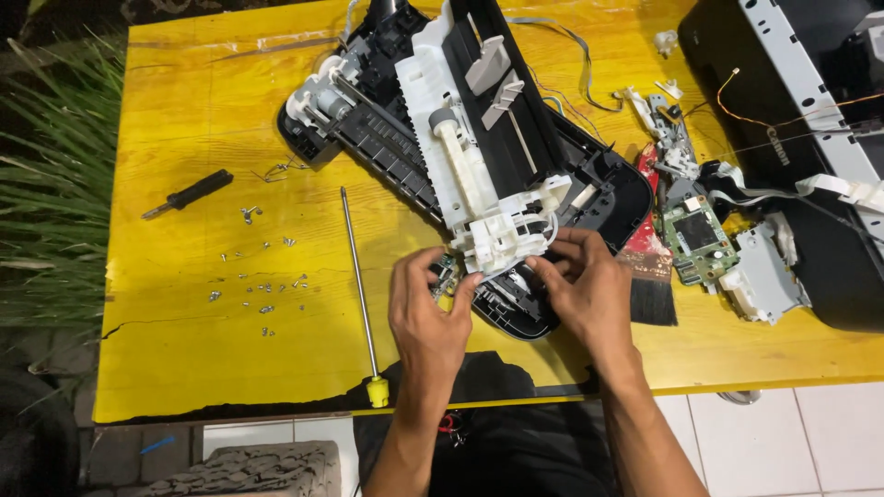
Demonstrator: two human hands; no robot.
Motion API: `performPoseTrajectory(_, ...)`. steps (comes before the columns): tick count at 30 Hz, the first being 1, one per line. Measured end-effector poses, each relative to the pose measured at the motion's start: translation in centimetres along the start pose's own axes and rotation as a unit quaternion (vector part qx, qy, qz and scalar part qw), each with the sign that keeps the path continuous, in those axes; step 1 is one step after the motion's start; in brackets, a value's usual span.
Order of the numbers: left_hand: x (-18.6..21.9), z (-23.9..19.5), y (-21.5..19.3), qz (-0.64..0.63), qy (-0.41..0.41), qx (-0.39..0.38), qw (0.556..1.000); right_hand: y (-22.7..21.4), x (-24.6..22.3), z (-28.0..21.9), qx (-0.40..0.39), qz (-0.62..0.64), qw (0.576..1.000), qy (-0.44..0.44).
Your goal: The person uses a screwdriver to remove screws from a white plastic component attached to a disassembled printer chassis. They then detach the component and proceed to unscrew and remove a small circuit board from the assembly.
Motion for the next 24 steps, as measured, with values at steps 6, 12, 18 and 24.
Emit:
performPoseTrajectory(6,1.0,0.4,0.2,0.023,0.032,-0.003,0.999,0.6,0.9,0.1,0.005,0.093,0.995,-0.024)
performPoseTrajectory(12,1.7,0.5,0.5,0.074,0.066,-0.001,0.995,0.6,0.8,-0.2,-0.014,0.136,0.991,0.011)
performPoseTrajectory(18,1.9,0.6,0.7,0.103,0.069,0.019,0.992,1.2,1.2,-0.1,0.002,0.159,0.987,0.009)
performPoseTrajectory(24,4.1,1.5,0.5,0.069,0.054,0.022,0.996,0.8,0.2,-0.3,0.018,0.173,0.985,0.011)
Point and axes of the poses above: each hand's wrist, its own z-axis towards the middle knuckle, its own y-axis out of the palm, x = y × z, the point moved 2 cm from there along z, towards the middle knuckle, and after that the axes turned 4 degrees about y, right-handed, at the moved point
